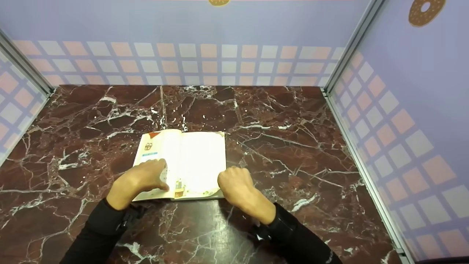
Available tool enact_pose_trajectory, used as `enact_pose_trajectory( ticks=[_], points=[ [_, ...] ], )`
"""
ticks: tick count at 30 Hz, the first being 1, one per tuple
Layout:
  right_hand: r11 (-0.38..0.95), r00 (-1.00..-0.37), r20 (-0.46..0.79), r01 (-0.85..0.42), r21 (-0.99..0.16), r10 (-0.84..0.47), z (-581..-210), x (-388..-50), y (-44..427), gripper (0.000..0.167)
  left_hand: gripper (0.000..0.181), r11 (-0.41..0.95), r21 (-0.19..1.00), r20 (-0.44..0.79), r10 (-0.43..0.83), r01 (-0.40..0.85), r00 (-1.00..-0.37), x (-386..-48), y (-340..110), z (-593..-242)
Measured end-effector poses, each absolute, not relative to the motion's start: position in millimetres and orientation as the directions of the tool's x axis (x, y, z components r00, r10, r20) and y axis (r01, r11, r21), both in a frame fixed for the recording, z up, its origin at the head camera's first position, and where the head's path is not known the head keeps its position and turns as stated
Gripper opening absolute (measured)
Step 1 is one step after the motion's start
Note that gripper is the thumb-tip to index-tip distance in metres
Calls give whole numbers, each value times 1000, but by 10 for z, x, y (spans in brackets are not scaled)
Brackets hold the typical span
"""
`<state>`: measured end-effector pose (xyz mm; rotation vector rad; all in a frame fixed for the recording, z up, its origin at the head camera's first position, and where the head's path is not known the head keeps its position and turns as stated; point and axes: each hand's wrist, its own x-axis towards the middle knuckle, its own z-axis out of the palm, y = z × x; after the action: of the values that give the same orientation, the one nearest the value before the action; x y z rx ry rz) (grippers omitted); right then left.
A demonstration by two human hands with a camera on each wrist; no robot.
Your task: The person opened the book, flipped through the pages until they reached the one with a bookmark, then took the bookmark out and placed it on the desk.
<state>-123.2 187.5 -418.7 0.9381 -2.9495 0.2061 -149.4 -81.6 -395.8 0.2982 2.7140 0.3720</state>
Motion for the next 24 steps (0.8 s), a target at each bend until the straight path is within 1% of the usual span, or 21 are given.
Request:
enact_pose_trajectory(
  ticks=[4,12,15,19,24],
  points=[
    [797,-806,109,-591,-123,-581,-4189,-1232,1889,22,50,941,299,-344,262,159,-901,-1498,-811,-3956],
    [790,-799,151,-599,-129,-582,-4178,-1246,1893,21,49,942,294,-351,263,161,-899,-1516,-809,-3967],
    [793,-799,169,-598,-118,-578,-4178,-1253,1890,17,48,944,288,-355,260,160,-898,-1524,-809,-3976],
    [797,-801,162,-594,-104,-576,-4171,-1256,1885,14,47,943,292,-345,260,160,-902,-1526,-812,-3985],
    [797,-803,162,-593,-120,-573,-4167,-1257,1883,17,46,939,305,-337,262,158,-905,-1529,-811,-3987]
  ],
)
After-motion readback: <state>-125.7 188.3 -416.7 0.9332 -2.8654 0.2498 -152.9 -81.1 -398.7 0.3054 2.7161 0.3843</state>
